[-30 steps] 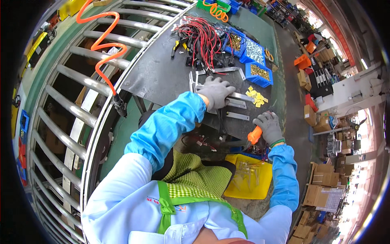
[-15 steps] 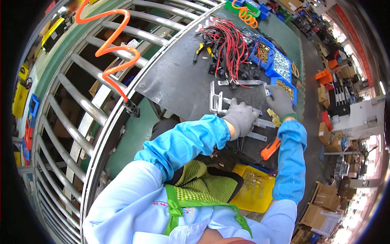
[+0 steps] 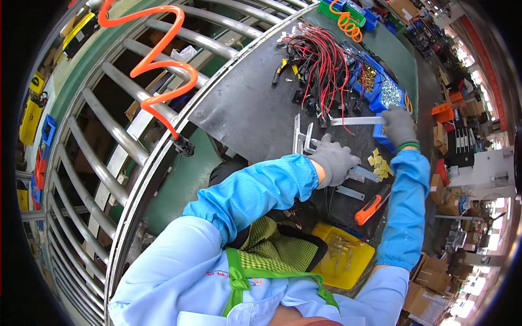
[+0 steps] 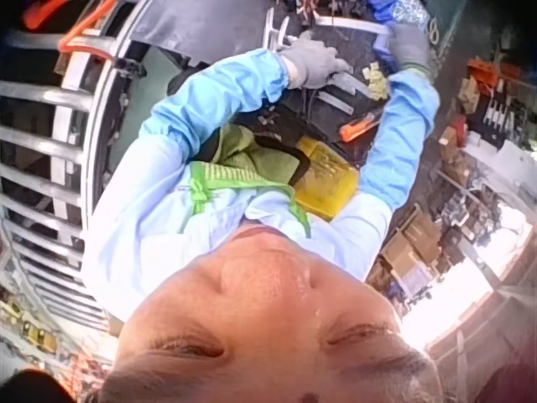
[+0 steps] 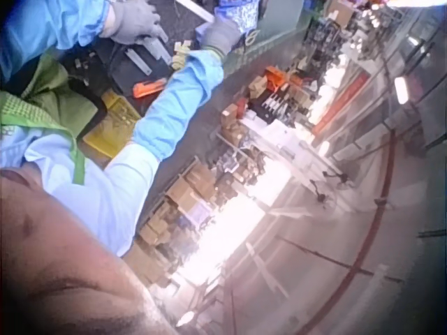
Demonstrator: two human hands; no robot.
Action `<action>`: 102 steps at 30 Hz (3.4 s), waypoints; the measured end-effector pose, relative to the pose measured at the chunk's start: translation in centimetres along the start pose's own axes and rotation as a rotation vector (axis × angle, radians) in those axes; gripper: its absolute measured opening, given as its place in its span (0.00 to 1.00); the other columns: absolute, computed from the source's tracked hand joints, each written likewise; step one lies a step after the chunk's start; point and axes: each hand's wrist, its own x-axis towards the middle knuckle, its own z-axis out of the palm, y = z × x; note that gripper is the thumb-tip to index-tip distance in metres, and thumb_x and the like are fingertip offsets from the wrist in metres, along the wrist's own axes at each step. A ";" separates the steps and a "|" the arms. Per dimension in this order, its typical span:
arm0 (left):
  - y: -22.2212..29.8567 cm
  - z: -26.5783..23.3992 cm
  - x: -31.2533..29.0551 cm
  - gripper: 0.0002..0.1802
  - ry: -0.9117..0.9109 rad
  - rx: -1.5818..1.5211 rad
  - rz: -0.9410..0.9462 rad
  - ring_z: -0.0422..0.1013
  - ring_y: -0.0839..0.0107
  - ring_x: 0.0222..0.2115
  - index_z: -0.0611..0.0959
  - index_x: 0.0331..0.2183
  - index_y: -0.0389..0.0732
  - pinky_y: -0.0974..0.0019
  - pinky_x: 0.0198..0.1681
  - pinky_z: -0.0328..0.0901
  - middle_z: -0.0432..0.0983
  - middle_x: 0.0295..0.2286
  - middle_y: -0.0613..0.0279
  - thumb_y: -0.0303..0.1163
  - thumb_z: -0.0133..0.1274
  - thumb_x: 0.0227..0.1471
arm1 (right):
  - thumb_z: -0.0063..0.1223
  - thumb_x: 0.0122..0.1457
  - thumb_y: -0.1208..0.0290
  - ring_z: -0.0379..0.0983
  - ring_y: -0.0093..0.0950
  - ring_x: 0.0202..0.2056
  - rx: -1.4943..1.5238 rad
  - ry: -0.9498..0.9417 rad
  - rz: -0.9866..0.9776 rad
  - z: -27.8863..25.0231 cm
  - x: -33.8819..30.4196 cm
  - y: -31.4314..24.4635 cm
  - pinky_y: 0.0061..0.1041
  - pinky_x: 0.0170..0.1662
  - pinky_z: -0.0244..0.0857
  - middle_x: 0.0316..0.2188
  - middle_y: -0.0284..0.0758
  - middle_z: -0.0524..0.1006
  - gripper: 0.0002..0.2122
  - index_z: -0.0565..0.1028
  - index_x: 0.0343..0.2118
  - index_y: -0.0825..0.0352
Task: Manually assemble small electronic parts onto metal brackets using an electric screwdriver.
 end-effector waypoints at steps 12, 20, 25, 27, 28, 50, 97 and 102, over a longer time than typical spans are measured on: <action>1.8 2.4 -0.7 0.30 0.392 0.110 0.024 0.61 0.46 0.56 0.74 0.52 0.44 0.32 0.62 0.42 0.69 0.48 0.52 0.42 0.58 0.47 | 0.48 0.61 0.57 0.72 0.45 0.49 1.016 0.175 0.673 1.6 9.7 2.4 0.38 0.53 0.64 0.50 0.51 0.72 0.18 0.75 0.51 0.58; 1.1 3.4 -0.1 0.28 0.396 0.137 0.028 0.61 0.45 0.55 0.74 0.52 0.44 0.32 0.62 0.41 0.70 0.47 0.53 0.39 0.56 0.48 | 0.42 0.63 0.58 0.70 0.51 0.47 0.400 -0.016 0.245 4.0 12.8 4.4 0.42 0.51 0.64 0.44 0.51 0.75 0.19 0.71 0.52 0.62; 0.6 2.6 -1.1 0.29 0.354 0.068 -0.012 0.62 0.47 0.55 0.73 0.52 0.45 0.33 0.62 0.42 0.70 0.46 0.54 0.40 0.56 0.48 | 0.49 0.62 0.60 0.70 0.23 0.26 0.935 0.333 0.801 -11.7 8.4 5.1 0.26 0.33 0.67 0.25 0.28 0.74 0.15 0.77 0.45 0.64; 1.5 1.9 -0.5 0.29 0.368 0.040 0.048 0.64 0.50 0.53 0.74 0.51 0.45 0.35 0.61 0.46 0.71 0.45 0.57 0.43 0.57 0.48 | 0.52 0.61 0.61 0.65 0.15 0.22 1.268 0.722 0.766 -17.0 4.2 8.1 0.17 0.27 0.62 0.22 0.25 0.70 0.14 0.77 0.46 0.63; 1.4 1.5 -0.6 0.29 0.380 0.021 0.054 0.65 0.51 0.52 0.74 0.51 0.45 0.36 0.61 0.47 0.72 0.44 0.57 0.44 0.57 0.48 | 0.53 0.61 0.61 0.65 0.14 0.22 1.301 0.805 0.755 -18.9 3.6 8.0 0.15 0.26 0.61 0.21 0.24 0.70 0.14 0.77 0.46 0.63; 0.2 -1.7 -1.3 0.26 0.710 -1.324 0.268 0.72 0.72 0.43 0.70 0.54 0.34 0.69 0.46 0.68 0.73 0.45 0.57 0.37 0.53 0.58 | 0.49 0.65 0.63 0.60 0.12 0.21 1.372 0.837 0.558 -28.1 -8.8 -2.0 0.11 0.21 0.51 0.24 0.24 0.69 0.12 0.74 0.40 0.68; 3.9 2.6 -4.5 0.19 0.056 -2.537 -0.118 0.74 0.51 0.44 0.71 0.44 0.33 0.57 0.46 0.76 0.74 0.41 0.44 0.41 0.42 0.65 | 0.42 0.66 0.60 0.65 0.18 0.16 1.596 0.197 0.985 -11.2 -27.0 -28.9 0.20 0.20 0.60 0.17 0.30 0.70 0.13 0.68 0.33 0.67; 4.9 3.0 -5.1 0.21 0.033 -2.514 -0.022 0.73 0.49 0.46 0.70 0.45 0.35 0.51 0.49 0.73 0.74 0.43 0.41 0.45 0.41 0.64 | 0.42 0.67 0.55 0.65 0.17 0.16 1.586 0.315 0.938 -8.4 -25.2 -30.3 0.20 0.20 0.60 0.16 0.30 0.69 0.17 0.70 0.38 0.69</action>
